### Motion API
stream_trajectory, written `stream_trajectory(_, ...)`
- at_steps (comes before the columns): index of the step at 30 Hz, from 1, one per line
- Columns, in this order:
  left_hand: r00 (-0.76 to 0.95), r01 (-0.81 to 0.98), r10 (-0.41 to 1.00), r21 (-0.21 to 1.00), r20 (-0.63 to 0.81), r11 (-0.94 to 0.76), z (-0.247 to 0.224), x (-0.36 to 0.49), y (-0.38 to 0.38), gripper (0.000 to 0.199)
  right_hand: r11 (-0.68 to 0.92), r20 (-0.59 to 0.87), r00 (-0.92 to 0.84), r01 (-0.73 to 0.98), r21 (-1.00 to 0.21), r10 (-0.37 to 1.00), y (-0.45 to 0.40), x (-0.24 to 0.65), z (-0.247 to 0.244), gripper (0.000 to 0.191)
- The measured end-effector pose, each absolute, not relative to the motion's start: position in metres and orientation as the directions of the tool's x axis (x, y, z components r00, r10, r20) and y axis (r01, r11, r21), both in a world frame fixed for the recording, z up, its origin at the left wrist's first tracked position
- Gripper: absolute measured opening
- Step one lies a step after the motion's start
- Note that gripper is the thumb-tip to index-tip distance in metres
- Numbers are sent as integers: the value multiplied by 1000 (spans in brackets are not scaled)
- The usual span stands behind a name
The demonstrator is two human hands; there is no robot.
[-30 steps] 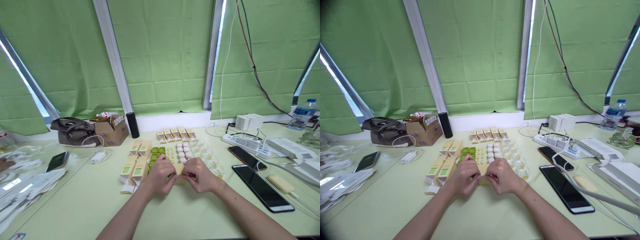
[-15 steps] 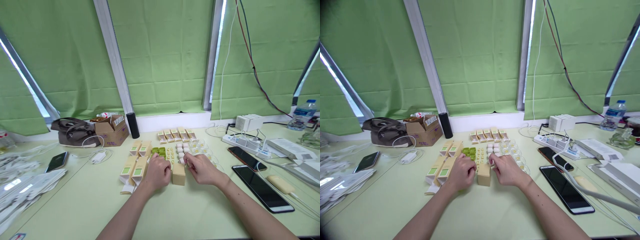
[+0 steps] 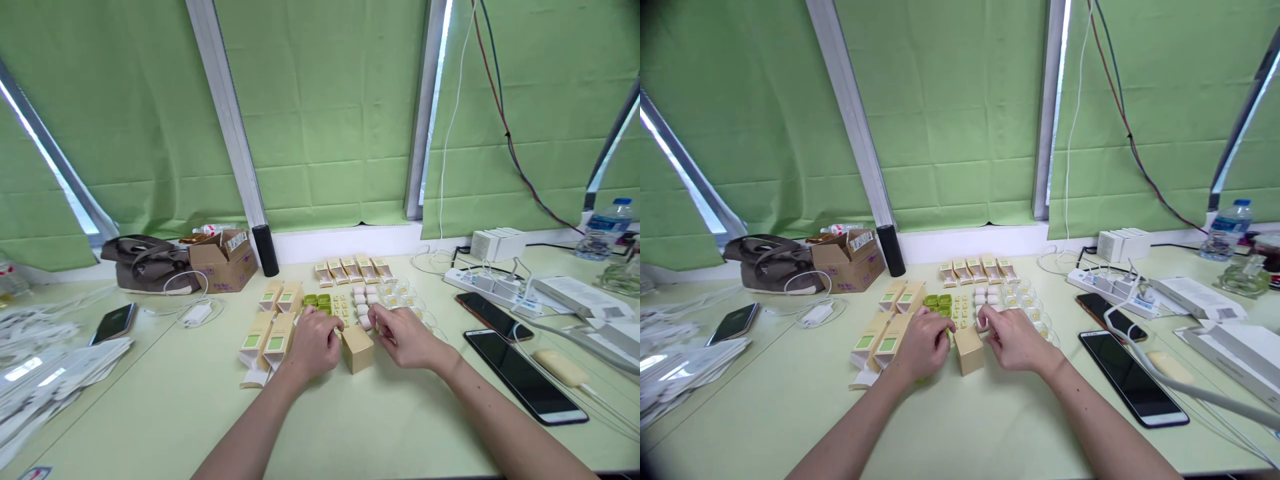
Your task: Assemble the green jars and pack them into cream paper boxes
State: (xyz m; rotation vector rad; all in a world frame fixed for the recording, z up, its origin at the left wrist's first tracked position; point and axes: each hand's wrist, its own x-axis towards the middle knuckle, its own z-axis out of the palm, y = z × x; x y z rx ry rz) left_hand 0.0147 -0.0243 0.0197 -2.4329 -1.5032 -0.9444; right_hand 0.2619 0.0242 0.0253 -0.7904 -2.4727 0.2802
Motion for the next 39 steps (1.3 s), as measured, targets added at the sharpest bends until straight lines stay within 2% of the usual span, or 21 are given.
stream_trajectory(5, 314, 842, 749, 194, 583, -503, 20, 14, -25, 24, 802, 376, -720, 435, -410, 583, 23, 262, 28, 34)
stream_trajectory(11, 339, 829, 733, 181, 590, -529, 20, 14, -25, 18, 792, 462, -653, 567, -227, 600, 31, 258, 15, 24)
stream_trajectory(15, 315, 835, 745, 202, 587, -512, 20, 14, -25, 18, 768, 517, -607, 616, -176, 604, 36, 259, 11, 19)
stream_trajectory(22, 317, 828, 784, 247, 533, -503, 30, 18, -29, 33, 778, 509, -631, 613, -134, 585, 34, 257, 9, 18)
stream_trajectory(26, 314, 809, 793, 291, 521, -511, 34, 18, -31, 39, 735, 515, -592, 668, -115, 619, 35, 254, 6, 8)
stream_trajectory(29, 315, 776, 800, 347, 510, -526, 35, 17, -32, 44, 704, 529, -553, 699, -126, 644, 37, 254, 6, 10)
stream_trajectory(34, 393, 752, 853, 413, 344, -513, 36, 20, -36, 57, 654, 586, -460, 739, -163, 667, 41, 256, 6, 11)
stream_trajectory(39, 429, 776, 865, 384, 261, -501, 41, 27, -35, 70, 665, 642, -424, 724, -185, 640, 40, 255, 5, 14)
